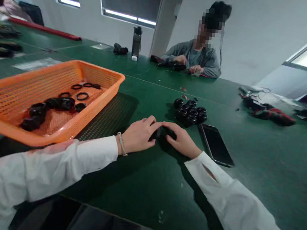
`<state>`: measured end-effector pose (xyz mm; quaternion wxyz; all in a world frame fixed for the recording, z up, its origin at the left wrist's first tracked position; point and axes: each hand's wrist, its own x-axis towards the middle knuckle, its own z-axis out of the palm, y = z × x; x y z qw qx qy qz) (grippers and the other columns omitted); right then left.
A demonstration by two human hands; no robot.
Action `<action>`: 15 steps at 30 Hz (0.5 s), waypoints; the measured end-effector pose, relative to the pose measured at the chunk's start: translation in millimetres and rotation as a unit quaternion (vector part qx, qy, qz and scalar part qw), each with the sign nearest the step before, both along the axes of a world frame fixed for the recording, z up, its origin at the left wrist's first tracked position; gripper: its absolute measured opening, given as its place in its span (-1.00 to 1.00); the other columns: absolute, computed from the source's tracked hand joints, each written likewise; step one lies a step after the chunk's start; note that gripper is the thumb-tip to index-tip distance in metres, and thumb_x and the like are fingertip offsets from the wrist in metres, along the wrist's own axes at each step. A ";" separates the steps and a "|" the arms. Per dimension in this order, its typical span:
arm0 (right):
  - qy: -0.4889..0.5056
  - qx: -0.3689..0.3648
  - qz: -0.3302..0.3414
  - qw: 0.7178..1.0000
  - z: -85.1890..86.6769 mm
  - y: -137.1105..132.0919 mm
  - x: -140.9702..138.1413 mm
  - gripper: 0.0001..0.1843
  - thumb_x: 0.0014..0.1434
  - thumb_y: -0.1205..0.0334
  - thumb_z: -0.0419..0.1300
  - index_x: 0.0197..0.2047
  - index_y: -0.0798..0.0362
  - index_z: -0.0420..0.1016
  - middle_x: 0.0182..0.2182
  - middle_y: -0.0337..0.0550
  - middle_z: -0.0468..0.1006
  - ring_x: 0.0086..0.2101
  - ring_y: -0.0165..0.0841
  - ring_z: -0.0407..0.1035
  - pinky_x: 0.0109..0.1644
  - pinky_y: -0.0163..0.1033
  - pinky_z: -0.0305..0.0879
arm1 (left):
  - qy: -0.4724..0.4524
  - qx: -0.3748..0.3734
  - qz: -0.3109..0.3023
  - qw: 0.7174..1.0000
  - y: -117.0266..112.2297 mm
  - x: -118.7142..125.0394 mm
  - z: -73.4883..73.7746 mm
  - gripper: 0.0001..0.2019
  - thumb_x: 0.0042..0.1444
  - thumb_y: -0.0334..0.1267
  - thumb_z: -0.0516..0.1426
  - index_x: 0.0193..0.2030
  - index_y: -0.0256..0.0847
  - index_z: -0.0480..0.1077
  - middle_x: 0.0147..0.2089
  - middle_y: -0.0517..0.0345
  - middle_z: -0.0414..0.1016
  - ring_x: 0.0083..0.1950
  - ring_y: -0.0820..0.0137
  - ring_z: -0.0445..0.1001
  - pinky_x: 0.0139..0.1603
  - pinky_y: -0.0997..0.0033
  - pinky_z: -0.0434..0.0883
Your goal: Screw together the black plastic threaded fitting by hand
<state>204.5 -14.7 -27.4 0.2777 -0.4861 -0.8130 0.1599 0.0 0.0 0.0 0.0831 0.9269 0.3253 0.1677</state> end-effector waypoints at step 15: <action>0.144 -0.053 -0.081 0.985 8.6 -10.8 -23.9 -0.66 0.04 0.26 0.18 -0.07 0.03 0.35 -0.18 -0.13 0.55 -0.18 -0.29 0.47 -0.05 -0.12 0.38 | -0.138 -0.079 -0.019 0.987 19.4 -6.4 -18.3 -0.73 0.05 -0.40 0.08 -0.08 -0.28 0.19 -0.05 -0.06 0.29 -0.05 0.23 0.36 0.04 0.10 0.37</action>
